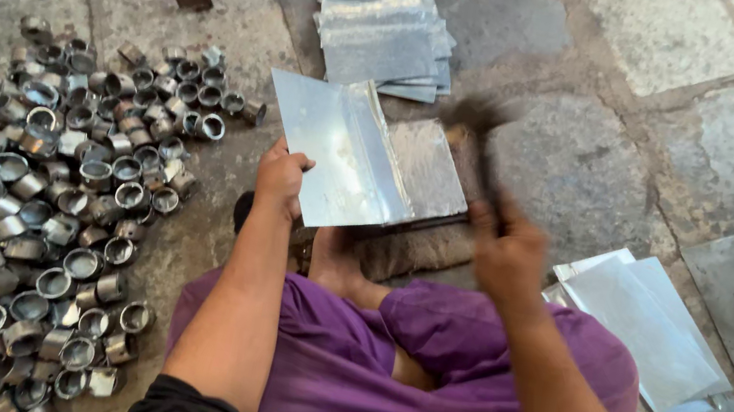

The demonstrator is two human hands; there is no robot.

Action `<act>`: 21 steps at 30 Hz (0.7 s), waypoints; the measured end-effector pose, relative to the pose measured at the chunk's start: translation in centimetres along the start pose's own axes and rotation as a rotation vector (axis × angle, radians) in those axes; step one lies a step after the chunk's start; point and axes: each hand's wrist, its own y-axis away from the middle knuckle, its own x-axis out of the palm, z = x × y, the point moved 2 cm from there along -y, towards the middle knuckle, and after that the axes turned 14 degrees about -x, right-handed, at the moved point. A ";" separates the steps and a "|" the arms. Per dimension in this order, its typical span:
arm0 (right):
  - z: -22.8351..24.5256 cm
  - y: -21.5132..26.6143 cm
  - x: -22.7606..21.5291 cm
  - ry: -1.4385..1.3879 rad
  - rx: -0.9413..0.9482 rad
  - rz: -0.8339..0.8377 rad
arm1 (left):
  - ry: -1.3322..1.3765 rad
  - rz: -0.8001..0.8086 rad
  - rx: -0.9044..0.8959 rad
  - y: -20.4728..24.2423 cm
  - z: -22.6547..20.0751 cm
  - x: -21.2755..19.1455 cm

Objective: The person sits on the floor and repeatedly hammers a rectangular metal sheet placed on a small anvil. They hold the sheet with one hand and strike it with a hammer in the other hand, occasionally adjusting the sheet's position.

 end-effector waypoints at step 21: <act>-1.8 3.2 2.4 0.032 -0.120 0.144 | 0.021 0.014 0.001 0.2 0.1 0.0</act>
